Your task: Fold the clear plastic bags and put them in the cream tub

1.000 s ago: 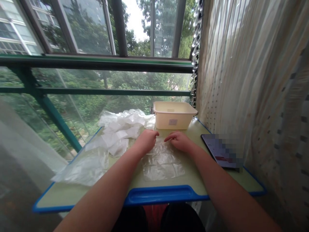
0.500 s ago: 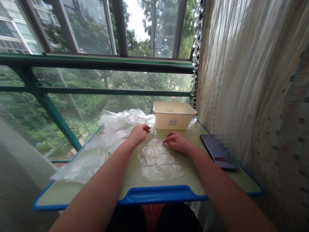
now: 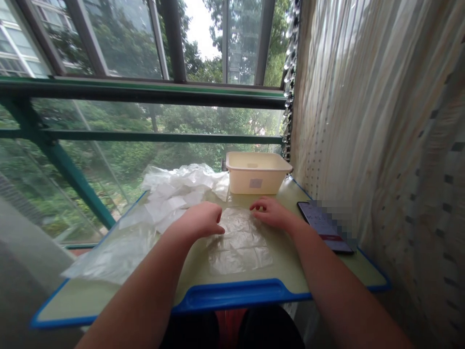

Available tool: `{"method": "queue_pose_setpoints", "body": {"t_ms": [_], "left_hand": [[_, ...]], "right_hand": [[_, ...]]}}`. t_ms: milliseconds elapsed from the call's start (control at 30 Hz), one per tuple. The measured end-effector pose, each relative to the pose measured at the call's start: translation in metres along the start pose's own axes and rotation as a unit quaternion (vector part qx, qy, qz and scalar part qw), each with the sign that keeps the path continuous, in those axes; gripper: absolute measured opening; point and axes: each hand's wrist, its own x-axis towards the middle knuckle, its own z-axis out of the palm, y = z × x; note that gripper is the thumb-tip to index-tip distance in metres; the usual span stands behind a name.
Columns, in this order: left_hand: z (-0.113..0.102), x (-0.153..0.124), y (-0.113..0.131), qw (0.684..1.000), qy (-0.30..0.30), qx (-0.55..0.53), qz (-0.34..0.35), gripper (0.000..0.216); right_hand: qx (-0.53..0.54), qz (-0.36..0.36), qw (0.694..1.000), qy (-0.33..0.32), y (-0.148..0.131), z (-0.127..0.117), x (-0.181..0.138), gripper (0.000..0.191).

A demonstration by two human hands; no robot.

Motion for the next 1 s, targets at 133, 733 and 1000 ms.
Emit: {"method": "queue_pose_setpoints", "body": {"t_ms": [133, 733, 1000], "left_hand": [[0.009, 0.012, -0.008, 0.998, 0.028, -0.048, 0.029, 0.021], [0.051, 0.076, -0.013, 0.978, 0.166, -0.124, -0.033, 0.041], [0.048, 0.071, -0.001, 0.978, 0.165, -0.127, -0.004, 0.039]], "right_hand": [[-0.010, -0.007, 1.000, 0.014, 0.000, 0.006, 0.001, 0.021], [-0.084, -0.057, 0.994, 0.037, -0.013, 0.032, 0.013, 0.023], [-0.078, -0.050, 0.995, 0.037, -0.011, 0.032, 0.015, 0.026]]}}
